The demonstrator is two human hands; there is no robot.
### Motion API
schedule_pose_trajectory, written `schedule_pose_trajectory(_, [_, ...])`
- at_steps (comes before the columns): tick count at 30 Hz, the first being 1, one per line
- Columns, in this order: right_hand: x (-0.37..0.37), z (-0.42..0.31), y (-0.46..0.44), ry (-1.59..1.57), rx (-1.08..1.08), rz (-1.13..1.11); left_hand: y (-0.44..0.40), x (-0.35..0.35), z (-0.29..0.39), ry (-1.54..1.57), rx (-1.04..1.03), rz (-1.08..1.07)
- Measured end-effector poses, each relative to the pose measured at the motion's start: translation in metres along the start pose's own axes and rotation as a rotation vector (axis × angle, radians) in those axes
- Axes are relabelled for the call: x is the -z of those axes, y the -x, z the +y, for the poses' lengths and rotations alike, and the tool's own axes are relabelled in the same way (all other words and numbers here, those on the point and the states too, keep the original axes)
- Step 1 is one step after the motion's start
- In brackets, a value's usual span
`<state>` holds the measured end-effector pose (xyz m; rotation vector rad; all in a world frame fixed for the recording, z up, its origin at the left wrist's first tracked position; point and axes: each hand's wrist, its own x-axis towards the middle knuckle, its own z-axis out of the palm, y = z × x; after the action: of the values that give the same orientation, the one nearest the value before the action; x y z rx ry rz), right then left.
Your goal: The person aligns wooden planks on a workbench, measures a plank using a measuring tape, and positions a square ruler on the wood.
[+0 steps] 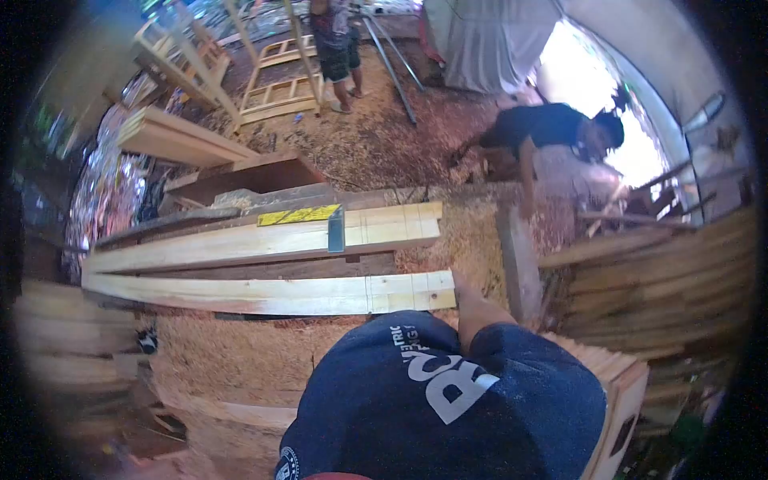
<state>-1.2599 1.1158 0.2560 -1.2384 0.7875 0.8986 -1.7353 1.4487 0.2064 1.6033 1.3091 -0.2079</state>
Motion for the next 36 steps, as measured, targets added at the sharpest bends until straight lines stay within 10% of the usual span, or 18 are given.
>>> schedule_pose_trajectory(6, [0.006,0.001,-0.004,0.006,-0.039,-0.014,0.035,0.057,0.151,-0.586,-0.321,0.488])
schedule_pose_trajectory(12, [0.004,-0.001,-0.006,0.011,-0.067,-0.008,0.059,0.084,0.355,-0.888,-0.572,0.345])
schedule_pose_trajectory(18, [0.0,0.001,-0.008,-0.002,-0.076,-0.002,-0.004,0.065,0.382,-1.233,-0.73,0.144])
schedule_pose_trajectory(27, [0.017,0.01,-0.053,0.297,0.199,-0.013,-0.009,0.053,0.379,-1.048,-0.694,0.193])
schedule_pose_trajectory(33, [0.007,-0.014,-0.024,0.26,0.004,0.049,-0.006,0.053,0.379,-0.987,-0.695,0.188])
schedule_pose_trajectory(36, [0.037,-0.054,-0.061,1.072,0.558,0.207,-0.008,0.054,0.376,-0.96,-0.712,0.18])
